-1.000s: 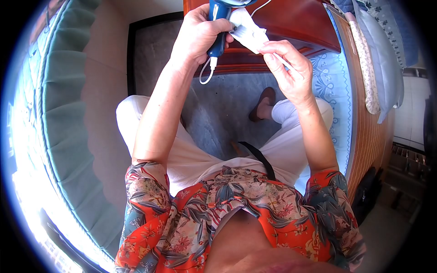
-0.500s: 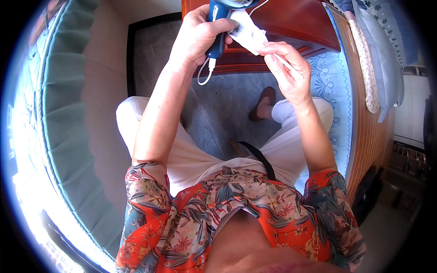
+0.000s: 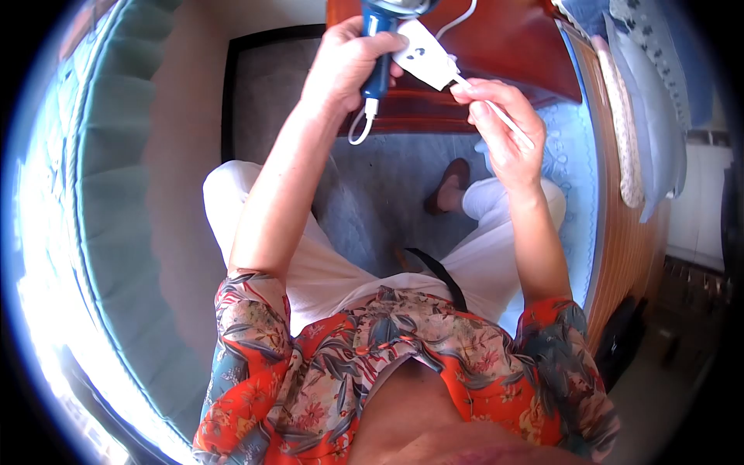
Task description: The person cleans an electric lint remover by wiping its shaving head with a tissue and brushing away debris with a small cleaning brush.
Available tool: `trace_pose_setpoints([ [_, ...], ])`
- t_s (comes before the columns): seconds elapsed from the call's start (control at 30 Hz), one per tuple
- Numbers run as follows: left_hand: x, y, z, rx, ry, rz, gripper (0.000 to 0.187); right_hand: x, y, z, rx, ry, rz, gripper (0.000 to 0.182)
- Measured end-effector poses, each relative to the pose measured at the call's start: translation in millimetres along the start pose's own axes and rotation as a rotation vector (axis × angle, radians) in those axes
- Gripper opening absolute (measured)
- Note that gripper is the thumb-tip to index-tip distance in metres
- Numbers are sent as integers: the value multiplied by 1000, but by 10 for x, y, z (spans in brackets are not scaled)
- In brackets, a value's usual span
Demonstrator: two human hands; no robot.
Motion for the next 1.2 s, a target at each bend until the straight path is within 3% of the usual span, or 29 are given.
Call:
trace_pose_setpoints([
  [0.17, 15, 21, -104, -162, 72, 84, 20, 371, -261, 301, 140, 55, 45, 19],
  [0.23, 266, -236, 91, -76, -42, -39, 20, 566, -392, 507, 200, 159, 131, 24],
  [0.3, 360, -361, 125, -21, 19, -81, 19, 674, -686, 798, 253, 158, 207, 41],
  [0.43, 486, -480, 154, 21, 14, 19, 19, 1133, -1626, 1314, 520, 225, 287, 50],
  [0.5, 429, -421, 10, -49, 44, 65, 24, 1378, -2155, 1516, 608, 306, 341, 47],
  [0.53, 385, -416, 78, -51, -69, -8, 25, 1441, -2404, 1694, 584, 321, 347, 43],
  [0.6, 392, -413, 113, -24, -103, -61, 25, 1570, -2857, 1887, 545, 382, 363, 35],
  [0.7, 400, -415, 171, 40, -133, -179, 26, 1471, -3533, 1995, 573, 324, 498, 16],
  [0.8, 454, -434, 202, 121, -176, -349, 27, 1201, -4077, 1977, 593, 349, 563, 9],
  [0.93, 488, -468, 187, 237, -200, -591, 27, 1088, -4267, 1839, 551, 500, 177, 13],
  [1.13, 521, -578, 86, 391, -176, -858, 28, 1076, -4129, 1690, 461, 705, 66, 17],
  [1.2, 531, -623, 66, 422, -172, -893, 29, 992, -4059, 1699, 501, 585, 80, 18],
])
Point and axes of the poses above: each hand's wrist, its own z-axis towards the middle knuckle, its own y-axis out of the back of the hand, x = y × z, the point moved 9 cm from there along z, towards the middle knuckle, and after that the axes turned 1 degree about x, right-handed, at the moved point
